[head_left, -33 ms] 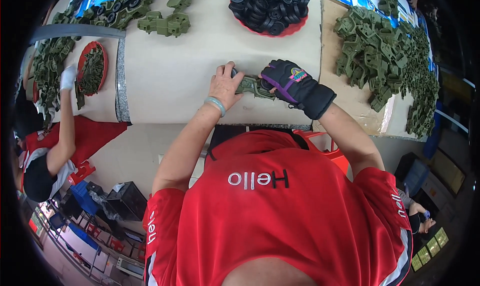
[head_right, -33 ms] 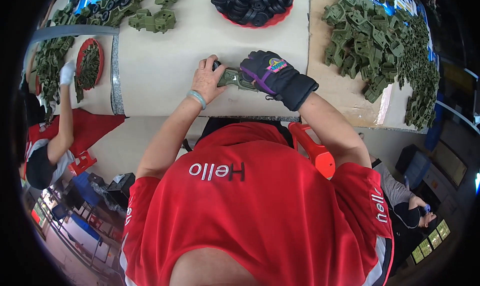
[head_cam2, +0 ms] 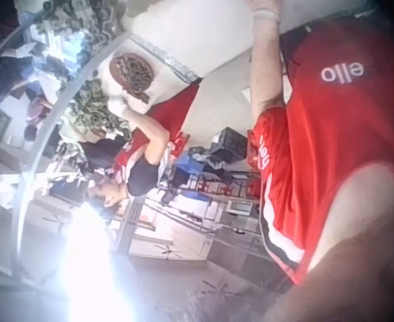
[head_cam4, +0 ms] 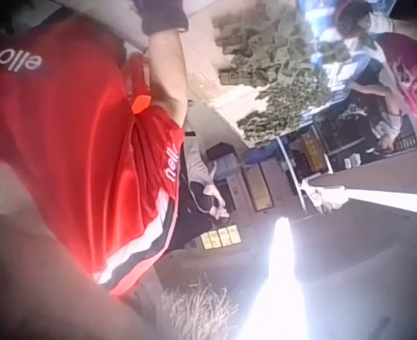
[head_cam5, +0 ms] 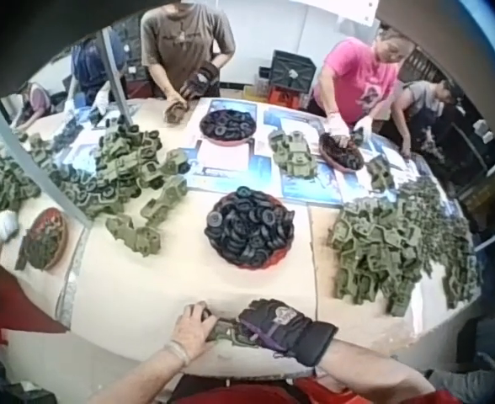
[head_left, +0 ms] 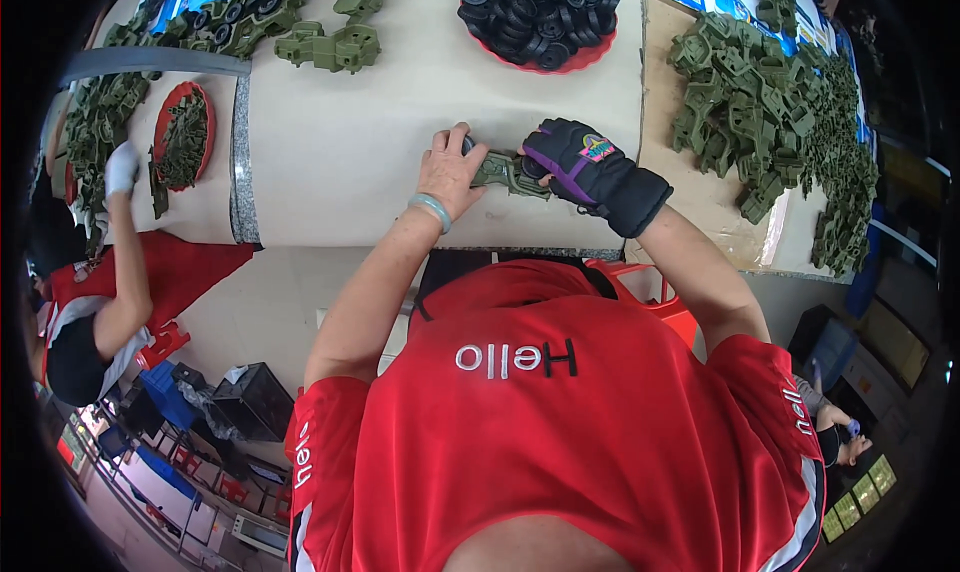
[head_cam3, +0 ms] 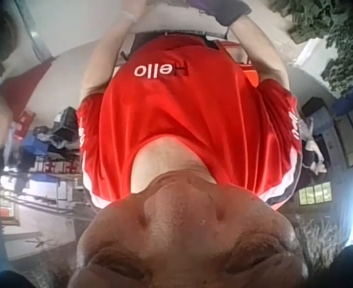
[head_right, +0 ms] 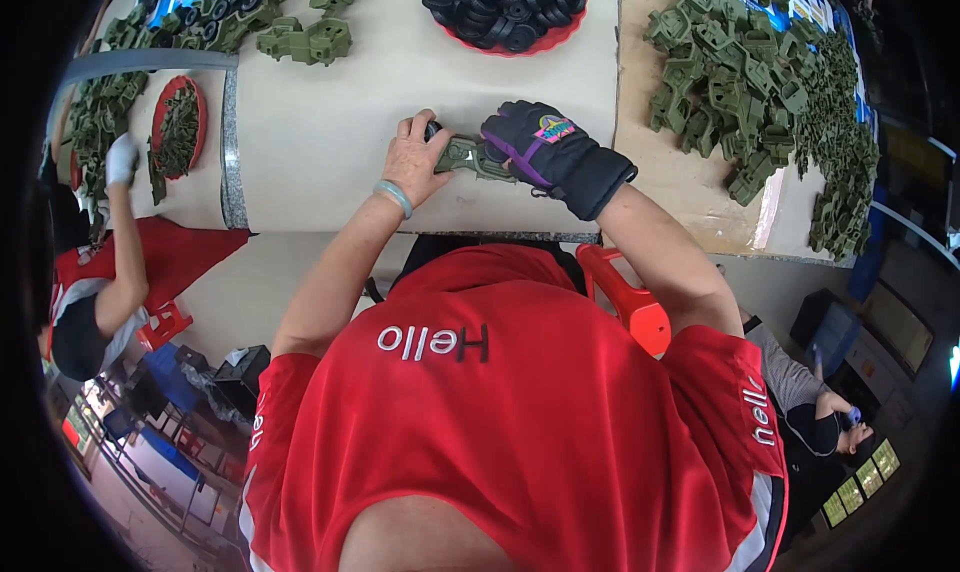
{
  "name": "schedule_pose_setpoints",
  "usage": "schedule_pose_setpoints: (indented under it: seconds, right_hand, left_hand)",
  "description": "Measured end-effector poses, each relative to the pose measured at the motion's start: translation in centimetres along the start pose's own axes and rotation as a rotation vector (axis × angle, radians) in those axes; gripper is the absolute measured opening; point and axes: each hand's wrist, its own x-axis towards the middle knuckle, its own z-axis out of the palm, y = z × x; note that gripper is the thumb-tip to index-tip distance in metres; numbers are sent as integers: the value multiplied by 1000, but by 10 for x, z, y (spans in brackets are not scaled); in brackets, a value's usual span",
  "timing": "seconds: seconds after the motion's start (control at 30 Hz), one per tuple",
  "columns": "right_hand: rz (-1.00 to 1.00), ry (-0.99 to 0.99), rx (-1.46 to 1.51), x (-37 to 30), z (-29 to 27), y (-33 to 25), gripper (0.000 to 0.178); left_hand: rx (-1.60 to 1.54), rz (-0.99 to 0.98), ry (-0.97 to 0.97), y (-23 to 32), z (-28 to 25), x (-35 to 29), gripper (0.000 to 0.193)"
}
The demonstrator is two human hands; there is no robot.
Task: The person assembles toy military tanks by attaching plastic wheels to the toy tank bodies by hand.
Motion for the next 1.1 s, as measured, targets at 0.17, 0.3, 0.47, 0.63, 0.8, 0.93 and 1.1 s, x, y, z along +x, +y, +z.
schedule_pose_setpoints:
  seconds: [0.17,0.3,0.47,0.63,0.8,0.93,1.1]
  right_hand:
    - [77,-85,-63,-8,7,-9,49]
    - [122,15,-64,-25,20,-27,49]
    - [103,-149,-17,-31,0,-20,64]
    - [151,305,157,-1,9,-14,42]
    - [268,311,5,22,66,-19,24]
    - [103,63,-114,32,49,-28,26]
    - [319,312,8,18,74,-23,27]
  left_hand:
    - [-12,-31,-26,10,1,-9,72]
    - [-15,-58,-11,22,10,-27,75]
    - [34,-107,-18,26,19,-29,76]
    - [25,-79,28,24,19,-26,77]
    - [21,-31,85,19,19,-27,71]
    - [37,-21,6,17,28,-26,67]
    - [48,-11,5,15,31,-33,73]
